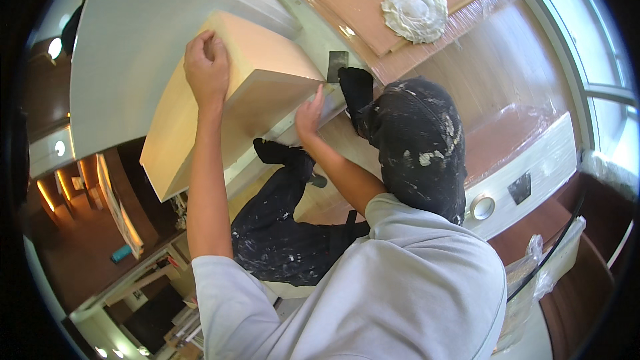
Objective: The person inserts a wooden drawer into a white cabinet, retrieves a plastic bag containing a bottle and brush from a drawer, then pours liquid from the bottle into the cap and applies it to the drawer edge with the brush.
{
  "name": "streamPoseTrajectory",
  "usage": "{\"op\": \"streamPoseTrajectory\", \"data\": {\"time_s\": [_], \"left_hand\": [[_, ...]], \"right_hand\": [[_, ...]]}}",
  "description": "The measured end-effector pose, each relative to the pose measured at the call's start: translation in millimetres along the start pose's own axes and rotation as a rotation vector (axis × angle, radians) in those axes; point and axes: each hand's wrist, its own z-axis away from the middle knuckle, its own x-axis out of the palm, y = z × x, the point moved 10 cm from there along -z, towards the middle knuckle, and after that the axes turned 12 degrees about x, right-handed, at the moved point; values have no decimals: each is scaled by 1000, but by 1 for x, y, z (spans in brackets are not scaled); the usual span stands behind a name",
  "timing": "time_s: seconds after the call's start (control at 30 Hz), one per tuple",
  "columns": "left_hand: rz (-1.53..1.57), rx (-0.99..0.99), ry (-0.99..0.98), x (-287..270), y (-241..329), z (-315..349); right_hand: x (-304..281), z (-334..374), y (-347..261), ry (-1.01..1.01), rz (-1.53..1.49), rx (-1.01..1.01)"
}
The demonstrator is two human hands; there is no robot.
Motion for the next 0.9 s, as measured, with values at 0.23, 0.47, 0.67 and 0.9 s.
{"op": "streamPoseTrajectory", "data": {"time_s": [0.23, 0.47, 0.67, 0.9], "left_hand": [[-68, 53, 36, -5, 1, 1], [-43, 34, 53, -4, 1, 3], [-60, 45, 72, -7, 2, 4], [-49, 45, 98, -9, 2, 3]], "right_hand": [[38, -75, 65, -330, -35, 343], [30, -79, 93, -321, 50, 261], [33, -115, 94, -291, 317, 196], [5, -88, 50, -305, -54, 313]]}}
